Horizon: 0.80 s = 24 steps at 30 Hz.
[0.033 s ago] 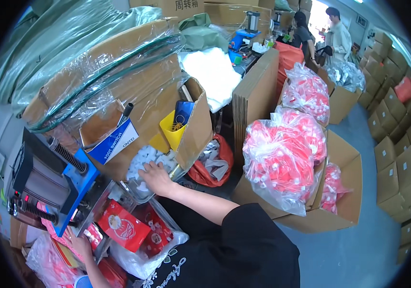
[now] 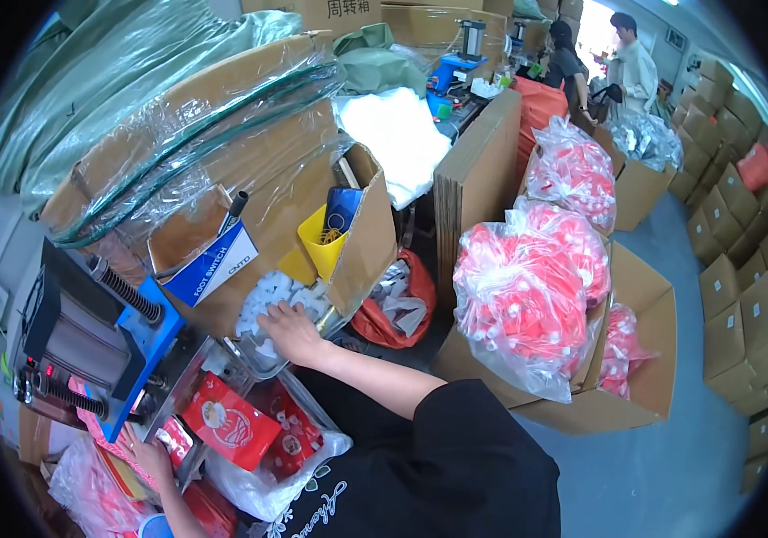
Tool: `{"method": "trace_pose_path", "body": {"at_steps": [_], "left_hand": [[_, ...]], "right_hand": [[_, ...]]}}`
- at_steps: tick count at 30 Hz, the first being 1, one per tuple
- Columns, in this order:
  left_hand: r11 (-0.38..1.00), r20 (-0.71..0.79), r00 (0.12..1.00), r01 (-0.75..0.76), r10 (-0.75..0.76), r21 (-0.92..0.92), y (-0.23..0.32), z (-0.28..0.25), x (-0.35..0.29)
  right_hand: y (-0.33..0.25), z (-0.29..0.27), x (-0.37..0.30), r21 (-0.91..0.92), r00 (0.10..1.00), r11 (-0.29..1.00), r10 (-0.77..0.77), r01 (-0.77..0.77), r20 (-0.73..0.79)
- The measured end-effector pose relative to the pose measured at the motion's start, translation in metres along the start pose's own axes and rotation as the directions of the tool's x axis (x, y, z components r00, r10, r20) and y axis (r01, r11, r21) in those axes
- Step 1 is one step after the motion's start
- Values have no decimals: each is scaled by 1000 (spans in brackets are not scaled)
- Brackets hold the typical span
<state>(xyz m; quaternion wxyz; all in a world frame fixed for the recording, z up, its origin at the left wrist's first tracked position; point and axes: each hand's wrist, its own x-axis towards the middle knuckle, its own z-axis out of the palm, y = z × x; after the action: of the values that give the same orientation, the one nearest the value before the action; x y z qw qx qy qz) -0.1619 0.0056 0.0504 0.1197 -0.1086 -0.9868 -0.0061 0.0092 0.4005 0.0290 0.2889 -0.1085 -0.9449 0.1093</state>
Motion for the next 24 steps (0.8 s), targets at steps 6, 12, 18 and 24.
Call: {"method": "trace_pose_path", "body": {"at_steps": [6, 12, 18, 24], "left_hand": [[943, -385, 916, -222, 114, -248, 15, 19, -75], [858, -400, 898, -344, 182, -382, 3, 15, -123], [56, -5, 986, 4, -169, -998, 53, -23, -134], [354, 66, 997, 45, 47, -934, 108, -16, -174]], "right_hand": [[10, 1, 4, 340, 994, 940, 53, -17, -97], [8, -22, 9, 559, 993, 824, 121, -90, -17], [-48, -59, 11, 748, 998, 661, 4, -48, 61], [-103, -64, -1, 793, 879, 607, -347, -55, 326]]}}
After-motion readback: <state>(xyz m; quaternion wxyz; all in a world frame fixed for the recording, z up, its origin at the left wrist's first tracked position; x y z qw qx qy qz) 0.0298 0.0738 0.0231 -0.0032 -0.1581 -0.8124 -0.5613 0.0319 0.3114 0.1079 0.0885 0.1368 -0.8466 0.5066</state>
